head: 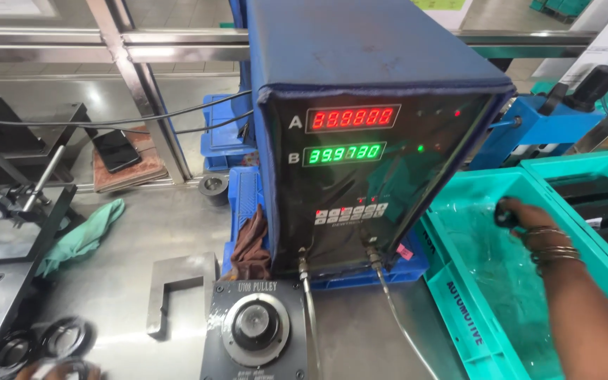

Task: Measuring the dimensions of metal rings using an industrial digital measuring station and dial gauges.

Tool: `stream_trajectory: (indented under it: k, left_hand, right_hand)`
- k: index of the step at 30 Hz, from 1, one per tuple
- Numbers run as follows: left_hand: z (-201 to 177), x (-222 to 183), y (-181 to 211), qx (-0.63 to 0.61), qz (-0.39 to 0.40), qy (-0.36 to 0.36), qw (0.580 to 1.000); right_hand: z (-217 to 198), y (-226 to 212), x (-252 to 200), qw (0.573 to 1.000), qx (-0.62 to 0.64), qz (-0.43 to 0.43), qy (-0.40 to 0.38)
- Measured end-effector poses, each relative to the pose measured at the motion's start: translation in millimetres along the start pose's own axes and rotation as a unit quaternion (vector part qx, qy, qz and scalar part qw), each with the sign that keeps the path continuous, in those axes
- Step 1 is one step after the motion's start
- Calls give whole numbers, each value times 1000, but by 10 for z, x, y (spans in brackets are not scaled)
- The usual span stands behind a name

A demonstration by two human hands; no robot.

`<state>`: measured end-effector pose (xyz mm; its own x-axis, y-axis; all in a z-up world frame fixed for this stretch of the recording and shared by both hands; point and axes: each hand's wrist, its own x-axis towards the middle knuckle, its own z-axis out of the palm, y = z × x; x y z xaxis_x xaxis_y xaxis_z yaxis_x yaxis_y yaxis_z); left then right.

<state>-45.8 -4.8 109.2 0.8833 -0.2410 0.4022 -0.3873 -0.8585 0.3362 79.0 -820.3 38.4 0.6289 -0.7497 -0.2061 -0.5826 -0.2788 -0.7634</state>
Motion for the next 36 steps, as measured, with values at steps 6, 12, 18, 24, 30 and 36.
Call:
stream_trajectory:
  k: [6,12,18,24,30,36]
  left_hand:
    - [656,391,343,-69,46,-12,997]
    - [948,567,559,-112,76,-20,991]
    - [371,677,560,-169,92,191,962]
    - [681,361,-390,-116,-81,200,969]
    - [1017,-38,-607,-104,-147,106,978]
    - [1125,127,-521,-14,-105,-60,992]
  right_hand:
    - [-203,-599,-1605,894,409,-144,-114]
    - [502,-1069,-3432,877,377,-247,-167]
    - [1944,-1392,-4482,776,89,-612,-127]
    - [2575,-1590,-5041,737,-137,-637,-179]
    - [2678,-1535,-4933,728,-167,-640,-179]
    - [2364,-1524,-4773,770,-90,-570,-271]
